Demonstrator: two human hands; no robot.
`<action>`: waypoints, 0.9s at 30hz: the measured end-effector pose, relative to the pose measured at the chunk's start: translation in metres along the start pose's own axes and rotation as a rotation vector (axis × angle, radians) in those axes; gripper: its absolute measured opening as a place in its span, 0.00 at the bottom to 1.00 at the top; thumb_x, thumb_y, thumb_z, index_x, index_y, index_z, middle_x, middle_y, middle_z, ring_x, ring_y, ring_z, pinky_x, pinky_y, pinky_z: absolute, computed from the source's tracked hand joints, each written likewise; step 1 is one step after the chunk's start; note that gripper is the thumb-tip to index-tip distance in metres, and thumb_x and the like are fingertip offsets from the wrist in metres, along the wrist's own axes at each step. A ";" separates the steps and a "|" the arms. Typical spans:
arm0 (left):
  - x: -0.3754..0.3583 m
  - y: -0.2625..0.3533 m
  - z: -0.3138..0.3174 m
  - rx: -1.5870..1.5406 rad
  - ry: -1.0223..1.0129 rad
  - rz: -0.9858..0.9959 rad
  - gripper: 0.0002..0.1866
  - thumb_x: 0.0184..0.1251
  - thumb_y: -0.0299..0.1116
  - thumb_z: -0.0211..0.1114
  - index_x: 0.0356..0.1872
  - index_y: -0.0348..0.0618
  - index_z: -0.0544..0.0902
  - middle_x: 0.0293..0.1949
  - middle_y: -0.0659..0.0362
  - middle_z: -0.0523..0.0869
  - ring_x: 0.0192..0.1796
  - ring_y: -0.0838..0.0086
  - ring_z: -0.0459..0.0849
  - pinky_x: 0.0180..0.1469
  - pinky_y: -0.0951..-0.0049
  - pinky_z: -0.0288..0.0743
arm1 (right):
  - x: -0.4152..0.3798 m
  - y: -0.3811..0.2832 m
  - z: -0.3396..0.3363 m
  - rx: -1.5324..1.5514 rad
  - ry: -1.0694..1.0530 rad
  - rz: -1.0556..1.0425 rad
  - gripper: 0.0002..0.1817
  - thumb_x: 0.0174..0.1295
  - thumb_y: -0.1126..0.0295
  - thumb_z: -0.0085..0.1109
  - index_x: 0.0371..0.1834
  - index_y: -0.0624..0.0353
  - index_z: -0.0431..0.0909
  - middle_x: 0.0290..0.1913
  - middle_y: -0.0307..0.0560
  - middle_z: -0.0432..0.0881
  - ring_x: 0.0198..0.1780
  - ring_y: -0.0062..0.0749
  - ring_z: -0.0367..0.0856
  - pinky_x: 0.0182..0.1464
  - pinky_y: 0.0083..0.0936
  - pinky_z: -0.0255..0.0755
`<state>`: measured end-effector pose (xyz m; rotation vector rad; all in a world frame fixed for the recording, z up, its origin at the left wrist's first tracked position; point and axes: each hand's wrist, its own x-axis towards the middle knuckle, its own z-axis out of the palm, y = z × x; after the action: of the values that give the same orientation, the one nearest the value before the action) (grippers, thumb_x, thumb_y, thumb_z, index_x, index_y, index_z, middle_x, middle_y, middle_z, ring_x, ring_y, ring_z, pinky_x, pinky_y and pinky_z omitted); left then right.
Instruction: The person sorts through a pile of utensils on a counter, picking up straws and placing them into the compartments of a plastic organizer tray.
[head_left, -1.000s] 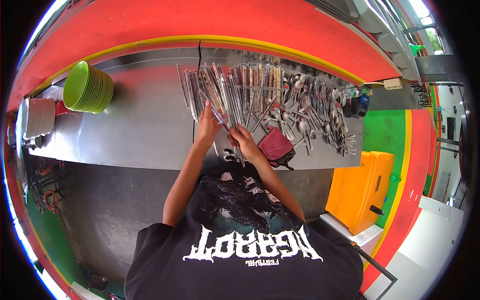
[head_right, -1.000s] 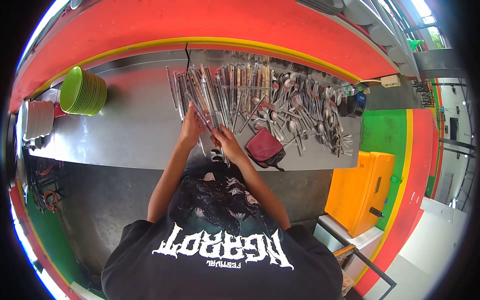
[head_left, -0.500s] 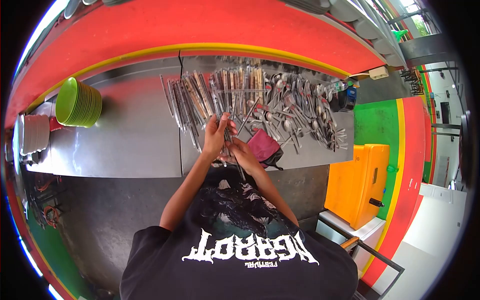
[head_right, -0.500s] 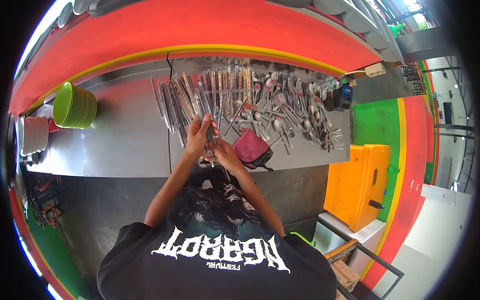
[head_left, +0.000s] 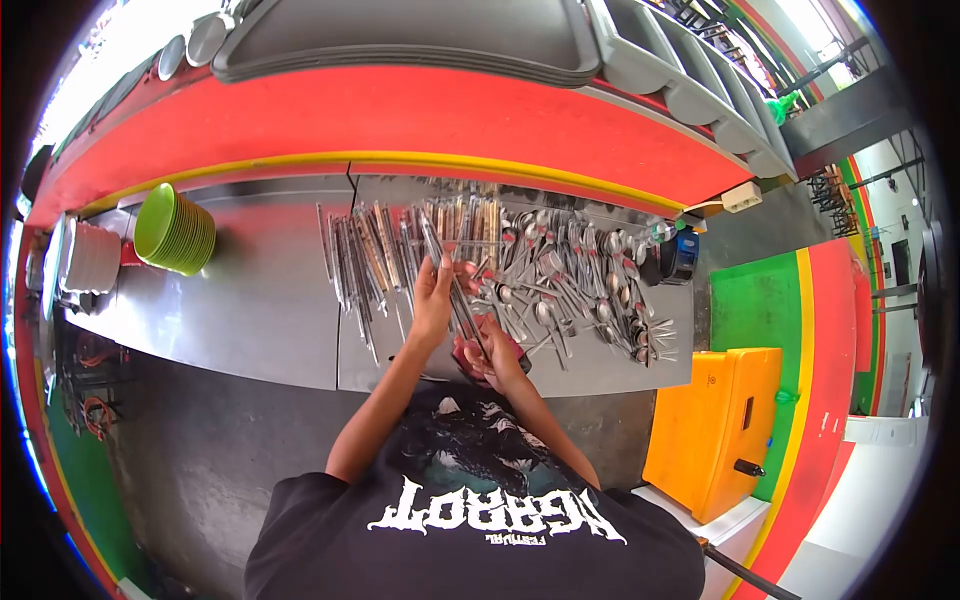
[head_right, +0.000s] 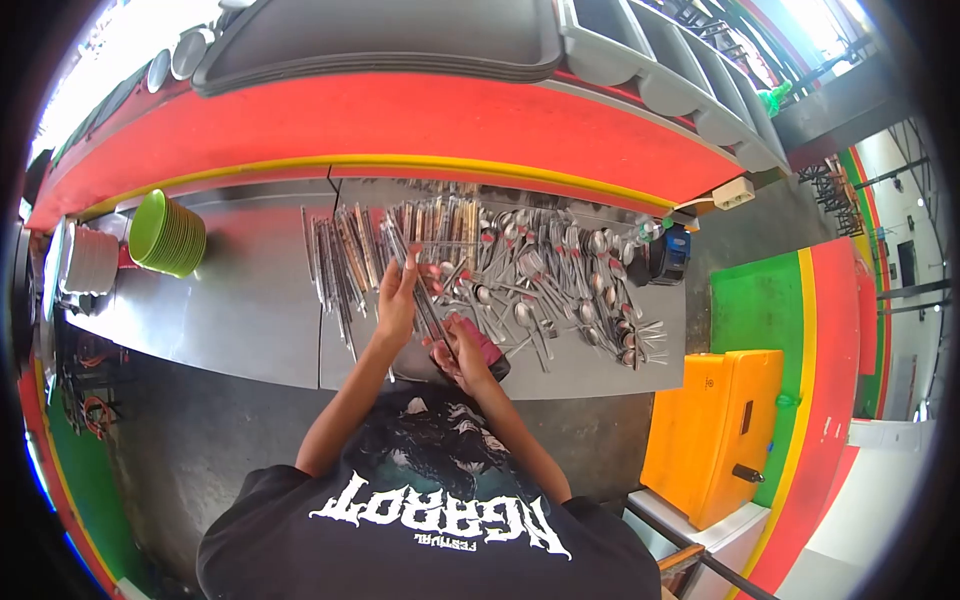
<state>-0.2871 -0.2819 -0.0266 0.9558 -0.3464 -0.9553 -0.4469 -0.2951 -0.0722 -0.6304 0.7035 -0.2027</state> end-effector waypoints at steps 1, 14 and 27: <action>-0.003 -0.009 0.007 0.010 -0.008 -0.002 0.20 0.79 0.41 0.49 0.64 0.40 0.68 0.38 0.58 0.82 0.34 0.76 0.81 0.39 0.73 0.78 | -0.002 -0.012 0.004 0.027 0.056 -0.041 0.30 0.71 0.38 0.39 0.52 0.55 0.73 0.28 0.37 0.75 0.18 0.14 0.64 0.15 0.11 0.49; 0.005 -0.056 0.101 0.187 -0.028 0.070 0.19 0.80 0.44 0.47 0.50 0.36 0.77 0.31 0.57 0.86 0.33 0.77 0.83 0.39 0.77 0.78 | -0.023 -0.075 -0.052 -0.474 0.173 -0.564 0.11 0.74 0.65 0.49 0.33 0.57 0.71 0.20 0.29 0.67 0.18 0.11 0.63 0.20 0.14 0.55; 0.069 0.029 0.230 0.522 -0.184 0.437 0.23 0.80 0.46 0.45 0.34 0.34 0.75 0.30 0.57 0.83 0.32 0.79 0.81 0.35 0.74 0.76 | -0.013 -0.229 -0.017 -0.332 0.218 -1.199 0.20 0.78 0.60 0.38 0.49 0.65 0.77 0.26 0.31 0.71 0.25 0.08 0.66 0.27 0.13 0.61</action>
<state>-0.3779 -0.4545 0.1157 1.1980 -0.9530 -0.5543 -0.4603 -0.4808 0.0633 -1.3133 0.4878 -1.2944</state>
